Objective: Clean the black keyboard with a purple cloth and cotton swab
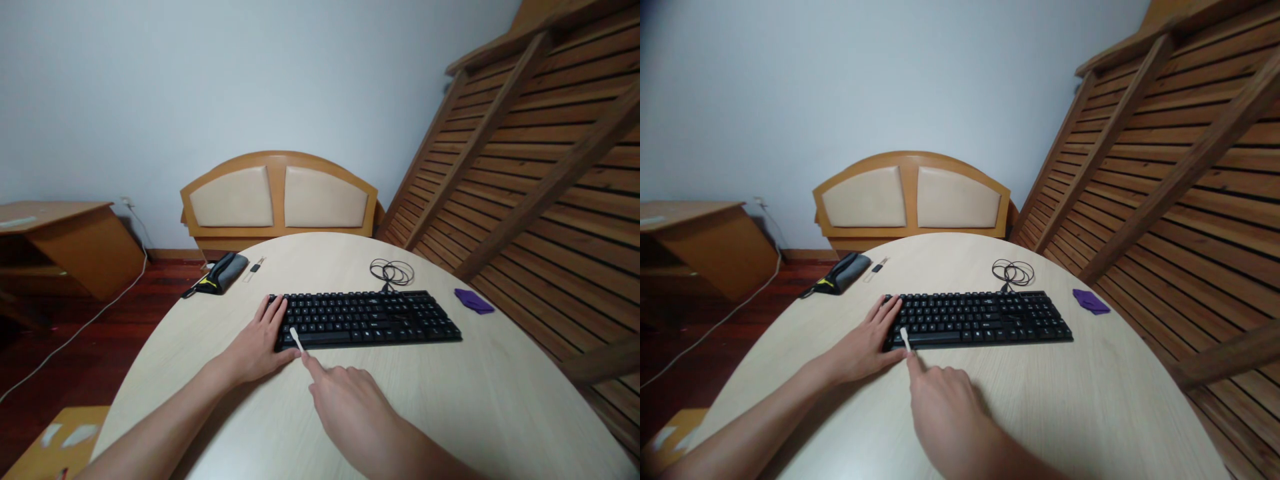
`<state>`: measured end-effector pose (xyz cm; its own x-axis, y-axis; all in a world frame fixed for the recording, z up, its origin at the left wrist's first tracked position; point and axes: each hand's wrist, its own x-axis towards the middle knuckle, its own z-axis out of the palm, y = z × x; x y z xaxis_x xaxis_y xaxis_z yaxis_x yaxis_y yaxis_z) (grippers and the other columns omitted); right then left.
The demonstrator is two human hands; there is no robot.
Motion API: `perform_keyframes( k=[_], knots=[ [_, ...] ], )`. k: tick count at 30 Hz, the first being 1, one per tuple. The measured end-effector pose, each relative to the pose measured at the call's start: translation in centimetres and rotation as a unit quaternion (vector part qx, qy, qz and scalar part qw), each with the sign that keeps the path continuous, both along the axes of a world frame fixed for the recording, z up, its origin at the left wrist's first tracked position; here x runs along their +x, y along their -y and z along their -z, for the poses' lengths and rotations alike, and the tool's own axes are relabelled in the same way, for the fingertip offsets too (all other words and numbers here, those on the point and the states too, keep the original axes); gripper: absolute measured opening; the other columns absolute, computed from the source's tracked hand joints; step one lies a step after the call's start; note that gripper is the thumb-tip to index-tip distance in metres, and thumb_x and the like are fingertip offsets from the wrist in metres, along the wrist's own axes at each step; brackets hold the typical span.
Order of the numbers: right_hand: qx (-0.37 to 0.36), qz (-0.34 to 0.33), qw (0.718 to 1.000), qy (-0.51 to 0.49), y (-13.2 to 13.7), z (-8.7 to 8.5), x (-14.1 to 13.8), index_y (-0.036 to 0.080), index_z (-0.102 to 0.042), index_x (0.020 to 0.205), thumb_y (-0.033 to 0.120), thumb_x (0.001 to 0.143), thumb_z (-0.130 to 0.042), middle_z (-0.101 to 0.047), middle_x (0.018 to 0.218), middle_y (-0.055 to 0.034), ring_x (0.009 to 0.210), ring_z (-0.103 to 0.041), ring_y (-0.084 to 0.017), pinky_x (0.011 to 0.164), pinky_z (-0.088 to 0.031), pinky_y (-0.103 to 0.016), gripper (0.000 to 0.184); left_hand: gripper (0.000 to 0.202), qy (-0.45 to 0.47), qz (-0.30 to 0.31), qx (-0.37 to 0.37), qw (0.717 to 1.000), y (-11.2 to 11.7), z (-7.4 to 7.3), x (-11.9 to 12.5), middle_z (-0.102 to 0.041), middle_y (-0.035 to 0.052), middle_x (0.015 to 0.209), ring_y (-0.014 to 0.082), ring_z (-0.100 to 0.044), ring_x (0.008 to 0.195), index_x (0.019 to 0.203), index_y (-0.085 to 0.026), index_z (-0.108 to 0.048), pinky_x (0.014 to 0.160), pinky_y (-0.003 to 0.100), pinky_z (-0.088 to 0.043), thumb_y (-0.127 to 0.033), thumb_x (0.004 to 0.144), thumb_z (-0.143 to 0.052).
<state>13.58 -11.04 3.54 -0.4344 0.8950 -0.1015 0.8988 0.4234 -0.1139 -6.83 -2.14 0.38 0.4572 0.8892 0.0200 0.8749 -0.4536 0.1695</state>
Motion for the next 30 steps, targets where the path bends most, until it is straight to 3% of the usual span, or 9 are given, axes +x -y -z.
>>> perform_keyframes(
  k=[5,11,16,21,30],
  knots=[
    [0.003,-0.001,1.0,0.001,-0.6,-0.1,0.3,0.021,-0.046,0.151,0.014,0.099,-0.045,-0.078,0.085,-0.0099,0.075,-0.075,-0.028,0.062,-0.055,-0.034,0.053,0.101,0.031,0.014,0.007,0.999,-0.2,0.3,-0.5,-0.018,0.0194,0.167,0.0386,-0.005,0.155,0.16,-0.005,-0.018,0.124,0.054,-0.024,-0.067,0.089,-0.056],
    [0.007,-0.003,1.0,-0.004,-1.4,-0.3,-0.2,0.021,-0.045,0.152,0.017,0.1,-0.047,-0.078,0.085,-0.0093,0.075,-0.076,-0.028,0.061,-0.055,-0.034,0.052,0.1,0.105,0.052,0.023,0.993,-1.1,0.3,-1.8,-0.034,0.0208,0.158,0.0391,-0.023,0.15,0.158,-0.014,-0.025,0.12,0.055,-0.031,-0.059,0.082,-0.071],
    [-0.006,0.013,1.0,-0.021,-1.7,-0.9,-0.5,0.022,-0.043,0.153,0.022,0.102,-0.048,-0.079,0.088,-0.0107,0.076,-0.076,-0.03,0.061,-0.056,-0.036,0.052,0.109,0.148,0.092,-0.021,0.984,-2.3,-0.4,-3.4,-0.028,0.0233,0.159,0.0408,-0.026,0.149,0.158,-0.016,-0.025,0.12,0.058,-0.03,-0.059,0.073,-0.08],
    [-0.008,0.019,0.999,-0.032,-2.2,-1.4,-1.0,0.022,-0.042,0.154,0.022,0.103,-0.045,-0.079,0.09,-0.0118,0.077,-0.077,-0.031,0.062,-0.056,-0.036,0.052,0.119,0.169,0.061,-0.077,0.981,-3.3,-0.1,-4.7,-0.016,0.0261,0.164,0.0429,-0.019,0.152,0.158,-0.013,-0.023,0.122,0.059,-0.022,-0.069,0.069,-0.079],
    [0.015,0.028,0.998,-0.051,-4.1,-1.1,-2.2,0.021,-0.048,0.15,0.023,0.102,-0.042,-0.079,0.094,-0.013,0.084,-0.076,-0.031,0.068,-0.055,-0.036,0.048,0.123,0.201,0.068,-0.099,0.972,-3.6,0.2,-4.7,-0.02,0.0232,0.162,0.0406,-0.025,0.15,0.158,-0.013,-0.022,0.124,0.053,-0.023,-0.065,0.065,-0.084]
  ],
)
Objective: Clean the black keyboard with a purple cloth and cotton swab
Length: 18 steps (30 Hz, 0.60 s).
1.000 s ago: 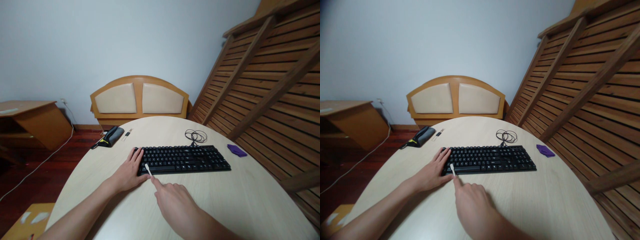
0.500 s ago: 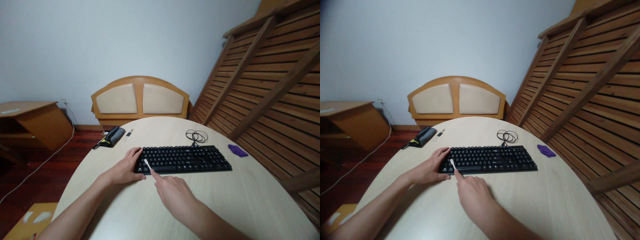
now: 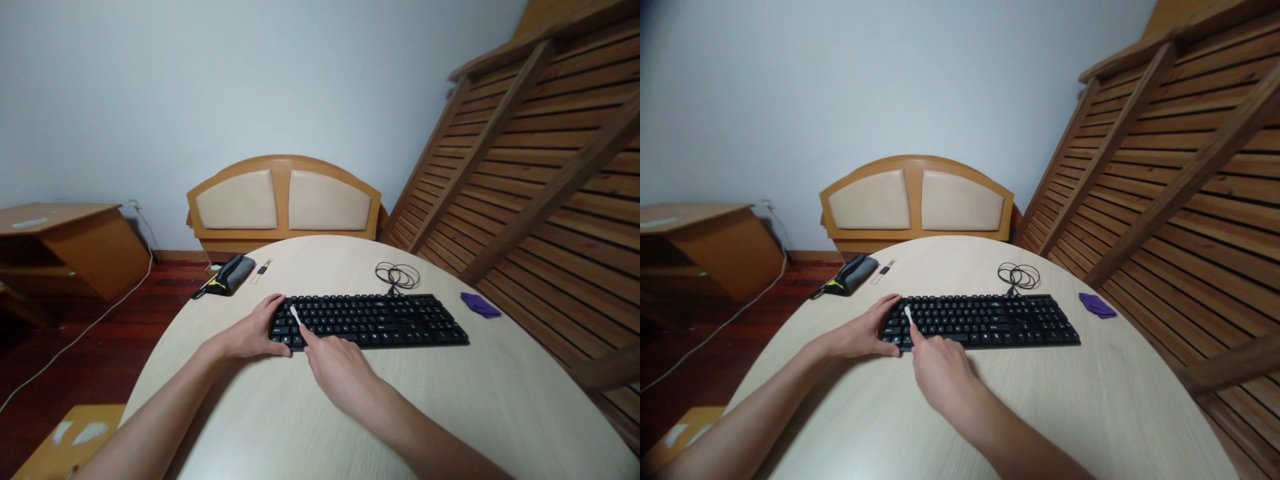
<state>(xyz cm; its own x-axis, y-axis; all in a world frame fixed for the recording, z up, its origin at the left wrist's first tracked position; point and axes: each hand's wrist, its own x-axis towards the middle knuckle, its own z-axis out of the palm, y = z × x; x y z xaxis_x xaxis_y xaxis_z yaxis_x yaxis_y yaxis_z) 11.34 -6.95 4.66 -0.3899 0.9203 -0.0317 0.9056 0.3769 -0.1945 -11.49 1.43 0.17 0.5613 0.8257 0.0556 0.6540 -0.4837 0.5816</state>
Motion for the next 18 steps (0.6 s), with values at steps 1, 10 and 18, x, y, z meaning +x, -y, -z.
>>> perform_keyframes(
  k=[1,10,18],
  knots=[
    [-0.001,0.002,1.0,-0.001,-0.2,0.0,-0.1,0.021,-0.048,0.15,0.023,0.102,-0.043,-0.079,0.095,-0.0133,0.085,-0.076,-0.031,0.068,-0.055,-0.036,0.048,0.123,0.002,-0.001,-0.002,1.0,0.0,0.0,0.0,-0.02,0.0233,0.162,0.0405,-0.025,0.15,0.158,-0.013,-0.022,0.125,0.053,-0.023,-0.064,0.065,-0.084],
    [-0.012,0.01,1.0,-0.015,-2.4,-0.4,-1.4,0.022,-0.05,0.147,0.025,0.101,-0.043,-0.078,0.097,-0.0158,0.088,-0.076,-0.03,0.071,-0.053,-0.036,0.047,0.126,0.026,0.005,0.011,1.0,-0.3,0.6,-0.3,-0.023,0.0225,0.16,0.042,-0.026,0.148,0.159,-0.016,-0.02,0.124,0.056,-0.023,-0.065,0.063,-0.085],
    [0.004,0.036,0.999,-0.03,-2.8,-1.4,-1.8,0.019,-0.05,0.147,0.024,0.102,-0.038,-0.077,0.103,-0.0155,0.094,-0.075,-0.028,0.077,-0.053,-0.036,0.046,0.127,0.024,0.006,0.017,1.0,-0.5,0.8,-0.3,-0.024,0.0229,0.157,0.041,-0.026,0.148,0.159,-0.015,-0.019,0.124,0.056,-0.022,-0.066,0.062,-0.085]
  ],
)
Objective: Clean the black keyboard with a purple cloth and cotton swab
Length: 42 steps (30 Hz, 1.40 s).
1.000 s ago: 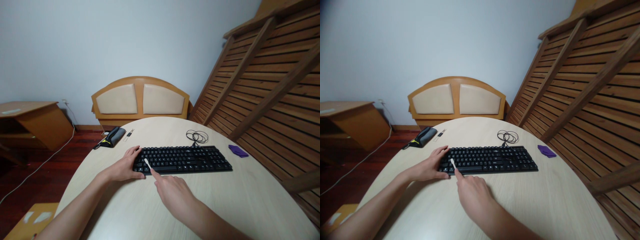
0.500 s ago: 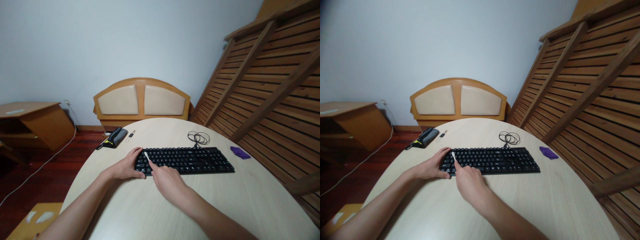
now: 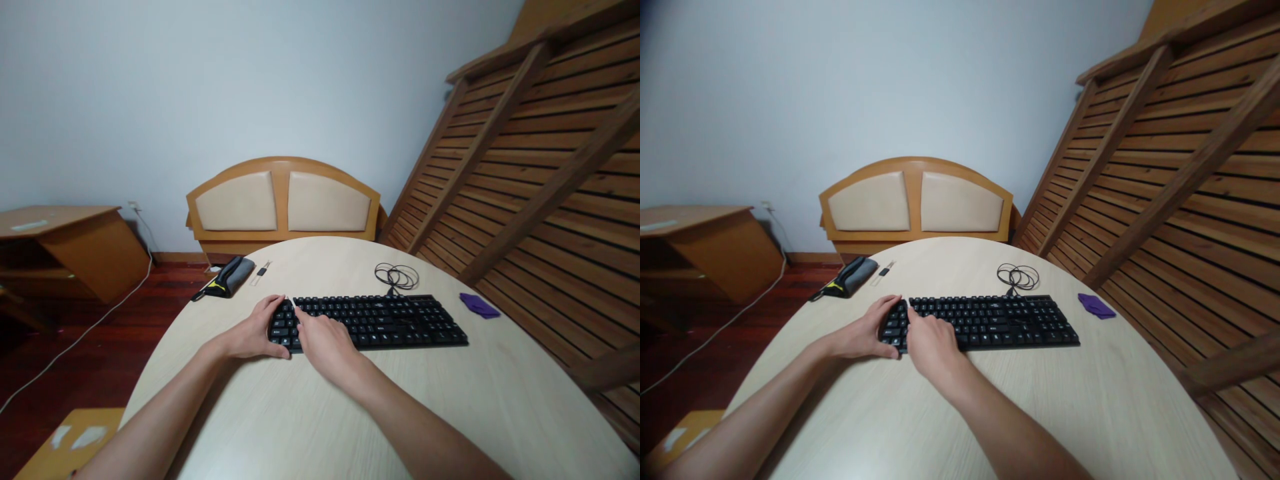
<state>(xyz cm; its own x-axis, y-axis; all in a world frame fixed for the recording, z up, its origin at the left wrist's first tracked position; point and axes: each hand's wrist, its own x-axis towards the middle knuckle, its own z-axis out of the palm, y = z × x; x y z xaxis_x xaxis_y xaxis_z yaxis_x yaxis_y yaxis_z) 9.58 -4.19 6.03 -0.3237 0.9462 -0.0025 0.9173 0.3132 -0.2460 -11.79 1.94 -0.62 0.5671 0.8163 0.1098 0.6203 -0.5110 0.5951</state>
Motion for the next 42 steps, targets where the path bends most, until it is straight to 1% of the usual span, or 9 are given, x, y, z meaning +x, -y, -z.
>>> perform_keyframes(
  k=[2,5,10,15,22,27,34,37,42],
  knots=[
    [0.0,0.012,1.0,0.002,0.2,-0.1,-0.1,0.016,-0.047,0.149,0.022,0.102,-0.038,-0.077,0.102,-0.0167,0.093,-0.075,-0.029,0.077,-0.054,-0.037,0.048,0.128,0.0,-0.003,0.0,1.0,0.0,0.0,0.0,-0.025,0.0226,0.157,0.041,-0.026,0.148,0.158,-0.015,-0.02,0.124,0.056,-0.022,-0.066,0.062,-0.085],
    [-0.002,0.027,1.0,0.005,0.2,0.1,-0.2,0.014,-0.047,0.149,0.021,0.102,-0.037,-0.077,0.1,-0.0176,0.093,-0.075,-0.029,0.077,-0.054,-0.038,0.048,0.128,-0.002,-0.007,0.0,1.0,0.0,0.1,0.0,-0.025,0.0226,0.157,0.0413,-0.026,0.148,0.158,-0.015,-0.021,0.123,0.055,-0.023,-0.067,0.061,-0.085],
    [0.004,0.041,0.999,0.011,0.0,0.0,-0.4,0.013,-0.053,0.145,0.019,0.1,-0.04,-0.077,0.1,-0.0179,0.093,-0.075,-0.029,0.077,-0.054,-0.037,0.047,0.127,-0.002,-0.005,0.005,1.0,-0.1,0.3,-0.1,-0.025,0.022,0.157,0.041,-0.027,0.148,0.158,-0.017,-0.021,0.123,0.056,-0.023,-0.068,0.061,-0.084],
    [0.005,0.034,0.999,0.016,0.8,-0.5,-0.5,0.01,-0.058,0.14,0.018,0.097,-0.045,-0.077,0.099,-0.0185,0.094,-0.075,-0.03,0.077,-0.054,-0.037,0.045,0.127,0.002,-0.008,0.001,1.0,-0.1,0.5,-0.2,-0.024,0.0236,0.157,0.0418,-0.026,0.148,0.158,-0.015,-0.021,0.123,0.057,-0.022,-0.068,0.061,-0.085],
    [-0.008,0.024,0.999,0.027,2.5,-0.9,0.2,0.015,-0.06,0.14,0.018,0.098,-0.045,-0.078,0.096,-0.0169,0.089,-0.076,-0.03,0.074,-0.055,-0.038,0.045,0.128,0.006,-0.005,-0.001,1.0,-0.1,0.3,-0.1,-0.024,0.0228,0.157,0.0427,-0.026,0.148,0.158,-0.017,-0.02,0.122,0.059,-0.022,-0.069,0.061,-0.085],
    [-0.023,0.018,0.998,0.052,3.4,-1.1,1.1,0.017,-0.057,0.144,0.016,0.098,-0.044,-0.078,0.096,-0.0173,0.088,-0.076,-0.031,0.074,-0.055,-0.038,0.048,0.128,0.008,-0.005,0.004,1.0,-0.1,0.5,-0.1,-0.025,0.0208,0.157,0.0433,-0.027,0.147,0.159,-0.021,-0.019,0.122,0.061,-0.022,-0.069,0.061,-0.085],
    [-0.021,-0.004,0.996,0.086,4.7,-1.1,2.4,0.019,-0.055,0.146,0.015,0.096,-0.046,-0.079,0.091,-0.0154,0.082,-0.076,-0.03,0.067,-0.054,-0.037,0.051,0.128,0.0,-0.007,-0.004,1.0,0.0,0.2,0.0,-0.024,0.022,0.158,0.0427,-0.025,0.148,0.159,-0.018,-0.019,0.123,0.06,-0.021,-0.069,0.061,-0.084],
    [-0.017,-0.013,0.996,0.088,5.2,-1.0,2.8,0.018,-0.056,0.145,0.015,0.097,-0.044,-0.079,0.089,-0.0145,0.081,-0.076,-0.03,0.066,-0.054,-0.036,0.05,0.127,0.003,-0.008,-0.002,1.0,0.1,0.1,0.0,-0.025,0.0208,0.158,0.0427,-0.026,0.148,0.159,-0.019,-0.02,0.123,0.06,-0.022,-0.069,0.061,-0.084],
    [-0.011,-0.027,0.993,0.112,6.3,0.1,3.3,0.013,-0.053,0.147,0.01,0.093,-0.045,-0.076,0.081,-0.0145,0.077,-0.075,-0.03,0.063,-0.054,-0.036,0.055,0.127,0.003,-0.008,0.002,1.0,0.2,0.1,0.1,-0.026,0.0205,0.158,0.0422,-0.028,0.148,0.159,-0.019,-0.021,0.122,0.058,-0.024,-0.069,0.061,-0.084]
  ],
)
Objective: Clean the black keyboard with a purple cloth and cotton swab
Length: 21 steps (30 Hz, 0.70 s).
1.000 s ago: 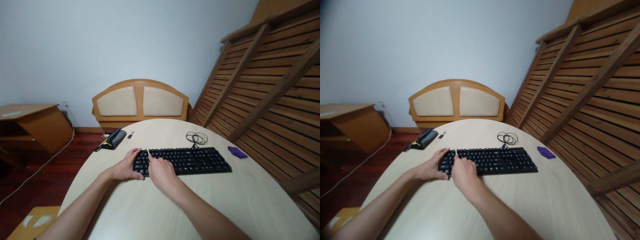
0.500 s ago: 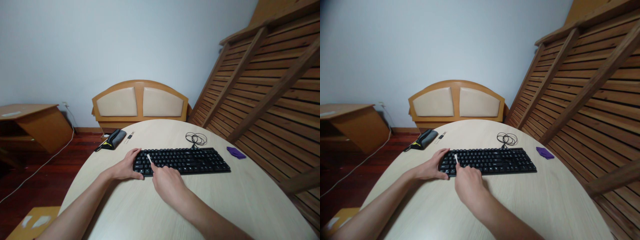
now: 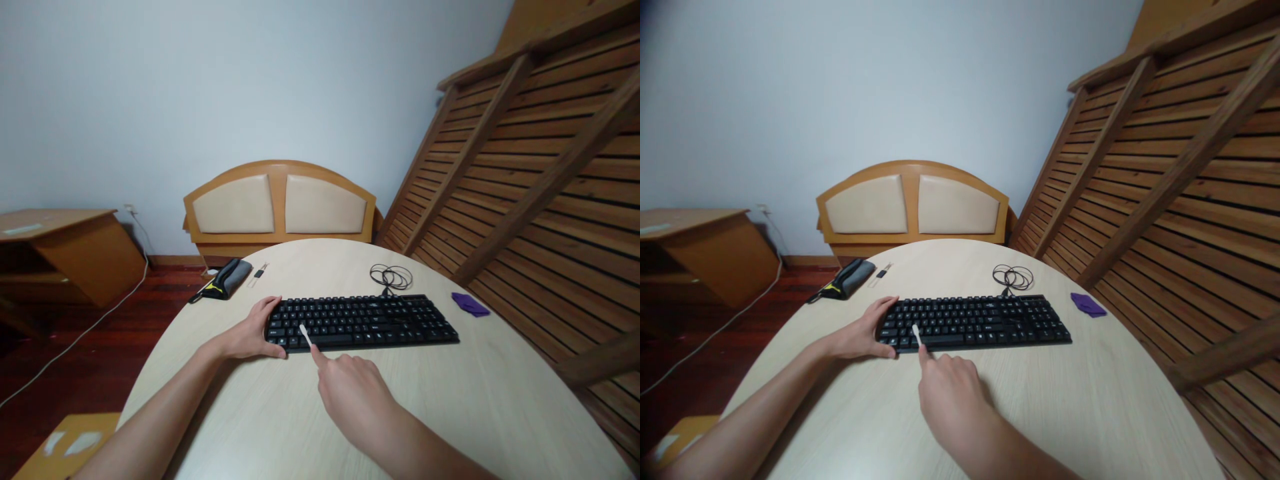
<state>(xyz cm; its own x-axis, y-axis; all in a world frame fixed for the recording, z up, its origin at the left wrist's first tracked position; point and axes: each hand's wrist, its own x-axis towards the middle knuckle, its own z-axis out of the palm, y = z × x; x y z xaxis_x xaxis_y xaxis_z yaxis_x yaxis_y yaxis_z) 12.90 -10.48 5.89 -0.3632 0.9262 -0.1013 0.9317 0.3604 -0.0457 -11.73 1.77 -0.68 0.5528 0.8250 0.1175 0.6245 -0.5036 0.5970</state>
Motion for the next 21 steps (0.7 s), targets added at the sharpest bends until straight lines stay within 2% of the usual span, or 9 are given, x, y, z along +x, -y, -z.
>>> perform_keyframes(
  k=[5,10,14,17,21],
  knots=[
    [-0.004,-0.001,1.0,0.007,1.3,0.4,0.6,0.013,-0.052,0.148,0.008,0.092,-0.044,-0.075,0.08,-0.0129,0.077,-0.075,-0.029,0.064,-0.054,-0.037,0.056,0.126,-0.004,0.002,0.002,1.0,0.1,-0.3,0.0,-0.027,0.0209,0.158,0.0427,-0.028,0.147,0.159,-0.019,-0.022,0.122,0.059,-0.025,-0.069,0.062,-0.084],
    [-0.029,0.01,0.999,-0.021,2.1,-0.8,0.4,0.015,-0.051,0.148,0.012,0.095,-0.041,-0.076,0.081,-0.0121,0.074,-0.075,-0.03,0.063,-0.054,-0.037,0.054,0.127,-0.02,0.019,-0.003,1.0,0.0,-0.5,-0.2,-0.025,0.0201,0.159,0.0416,-0.026,0.149,0.16,-0.02,-0.017,0.123,0.058,-0.022,-0.067,0.063,-0.084],
    [-0.06,-0.007,0.998,-0.028,2.5,-1.3,-0.5,0.017,-0.048,0.151,0.011,0.093,-0.044,-0.077,0.086,-0.0134,0.079,-0.075,-0.031,0.066,-0.055,-0.038,0.058,0.127,-0.028,0.017,-0.008,0.999,0.1,-0.5,-0.3,-0.023,0.0212,0.159,0.0405,-0.024,0.15,0.16,-0.016,-0.016,0.124,0.056,-0.021,-0.067,0.064,-0.084],
    [-0.065,-0.014,0.997,-0.029,2.5,-1.0,-1.2,0.015,-0.047,0.151,0.009,0.093,-0.044,-0.077,0.088,-0.0151,0.081,-0.075,-0.031,0.068,-0.056,-0.037,0.059,0.127,-0.024,0.018,-0.009,0.999,0.0,-0.5,-0.3,-0.022,0.0219,0.16,0.0412,-0.023,0.15,0.159,-0.016,-0.017,0.123,0.056,-0.022,-0.068,0.064,-0.083],
    [-0.029,-0.019,0.998,-0.049,1.9,-0.2,-1.9,0.012,-0.049,0.149,0.01,0.095,-0.041,-0.077,0.086,-0.0152,0.081,-0.075,-0.031,0.068,-0.056,-0.038,0.055,0.127,-0.023,0.023,-0.008,0.999,-0.1,-0.2,-0.6,-0.02,0.0221,0.161,0.0414,-0.022,0.15,0.16,-0.016,-0.016,0.124,0.055,-0.022,-0.069,0.065,-0.082]
  ],
)
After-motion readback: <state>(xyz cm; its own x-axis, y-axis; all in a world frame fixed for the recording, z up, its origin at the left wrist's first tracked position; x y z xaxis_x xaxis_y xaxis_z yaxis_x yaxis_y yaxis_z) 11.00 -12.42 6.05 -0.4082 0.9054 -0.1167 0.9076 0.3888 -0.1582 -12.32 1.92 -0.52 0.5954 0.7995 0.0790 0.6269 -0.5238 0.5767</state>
